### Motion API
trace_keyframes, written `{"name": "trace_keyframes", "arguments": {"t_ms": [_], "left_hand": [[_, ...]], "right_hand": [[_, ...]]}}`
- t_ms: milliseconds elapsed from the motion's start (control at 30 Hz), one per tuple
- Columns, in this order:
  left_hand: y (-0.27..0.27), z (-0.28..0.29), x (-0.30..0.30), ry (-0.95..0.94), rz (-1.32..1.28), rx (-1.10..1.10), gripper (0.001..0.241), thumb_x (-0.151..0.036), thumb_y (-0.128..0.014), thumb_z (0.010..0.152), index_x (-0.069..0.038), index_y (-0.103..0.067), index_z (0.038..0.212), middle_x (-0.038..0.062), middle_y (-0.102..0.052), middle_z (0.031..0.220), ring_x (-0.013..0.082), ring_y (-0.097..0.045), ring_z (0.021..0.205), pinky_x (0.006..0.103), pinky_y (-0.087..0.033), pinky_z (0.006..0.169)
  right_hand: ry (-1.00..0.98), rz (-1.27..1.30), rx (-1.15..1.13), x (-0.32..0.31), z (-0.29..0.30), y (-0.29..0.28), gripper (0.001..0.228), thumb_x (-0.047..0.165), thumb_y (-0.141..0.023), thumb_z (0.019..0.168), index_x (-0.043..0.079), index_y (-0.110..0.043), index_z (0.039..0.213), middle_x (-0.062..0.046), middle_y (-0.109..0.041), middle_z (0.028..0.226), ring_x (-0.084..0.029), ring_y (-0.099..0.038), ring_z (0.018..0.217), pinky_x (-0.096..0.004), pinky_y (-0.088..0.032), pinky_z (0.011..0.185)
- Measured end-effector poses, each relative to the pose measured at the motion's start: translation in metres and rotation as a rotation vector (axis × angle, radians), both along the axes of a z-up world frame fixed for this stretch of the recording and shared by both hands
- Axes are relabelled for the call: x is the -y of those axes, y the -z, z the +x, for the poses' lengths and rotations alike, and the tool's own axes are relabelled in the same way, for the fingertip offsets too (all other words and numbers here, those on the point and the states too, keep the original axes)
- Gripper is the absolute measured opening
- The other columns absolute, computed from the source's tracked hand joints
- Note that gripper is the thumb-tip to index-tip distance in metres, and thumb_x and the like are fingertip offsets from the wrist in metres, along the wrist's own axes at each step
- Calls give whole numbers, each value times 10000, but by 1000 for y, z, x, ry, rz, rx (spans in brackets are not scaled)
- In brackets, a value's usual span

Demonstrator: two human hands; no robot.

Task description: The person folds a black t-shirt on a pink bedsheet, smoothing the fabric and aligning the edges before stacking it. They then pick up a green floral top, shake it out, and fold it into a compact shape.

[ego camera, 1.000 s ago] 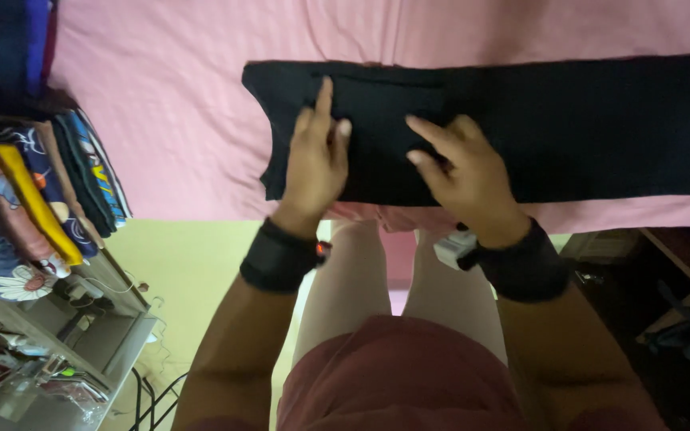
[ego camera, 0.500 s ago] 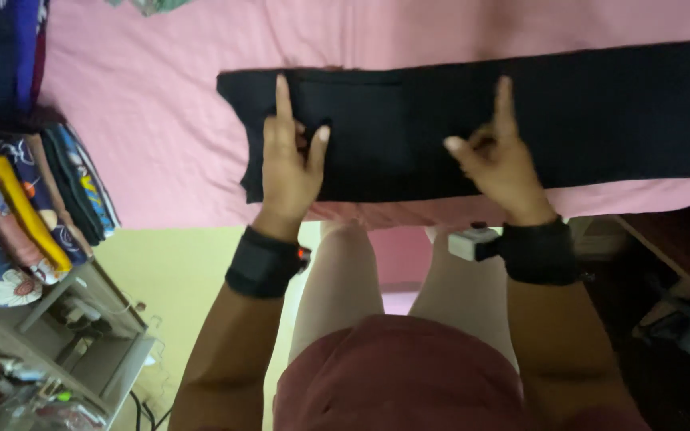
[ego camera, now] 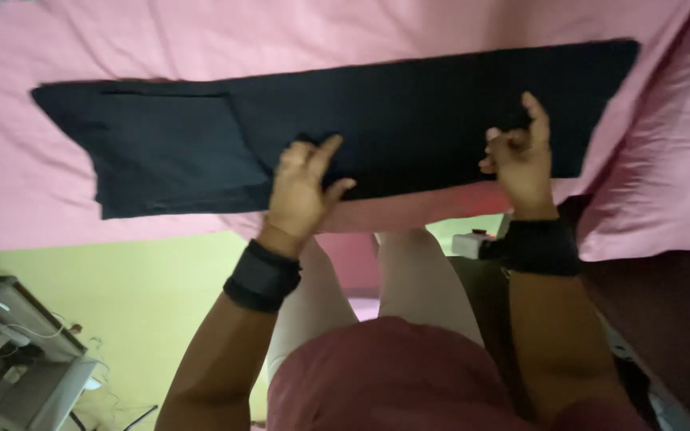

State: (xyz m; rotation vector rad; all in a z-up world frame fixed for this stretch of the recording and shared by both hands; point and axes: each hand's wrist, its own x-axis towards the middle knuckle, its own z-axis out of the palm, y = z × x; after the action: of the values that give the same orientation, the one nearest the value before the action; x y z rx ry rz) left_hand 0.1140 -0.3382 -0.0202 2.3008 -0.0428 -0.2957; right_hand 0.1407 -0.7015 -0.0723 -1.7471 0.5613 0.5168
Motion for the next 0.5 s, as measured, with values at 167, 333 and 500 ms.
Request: {"name": "trace_keyframes", "arguments": {"t_ms": [167, 333, 500], "left_hand": [[11, -11, 28, -38, 188, -39, 650, -301, -884, 746, -87, -656, 1315, 159, -590, 1118, 368, -554, 1050, 481, -450, 895], [20, -19, 59, -1, 214, -108, 555, -363, -890, 798, -139, -652, 1246, 108, -610, 1195, 341, -557, 1143, 482, -449, 994], [1, 31, 108, 54, 264, -20, 1013, -388, -908, 734, -96, -384, 1550, 147, -334, 1621, 343, -279, 1542, 603, -216, 1227]], "right_hand": [[133, -8, -89, 73, 14, -1, 534, 112, -622, 1071, 181, -342, 1520, -39, -634, 834, -115, -650, 619, -283, -585, 584], [91, -110, 172, 81, 7, 11, 423, 144, -690, 1152, 110, -457, 1504, -77, -584, 939, -130, -562, 664, -301, -536, 587], [-645, -139, 631, -45, 52, -54, 451, 103, -717, 1035, 63, -568, 1459, -155, -474, 1588, -294, -458, 1488, -390, -375, 1250]]}}
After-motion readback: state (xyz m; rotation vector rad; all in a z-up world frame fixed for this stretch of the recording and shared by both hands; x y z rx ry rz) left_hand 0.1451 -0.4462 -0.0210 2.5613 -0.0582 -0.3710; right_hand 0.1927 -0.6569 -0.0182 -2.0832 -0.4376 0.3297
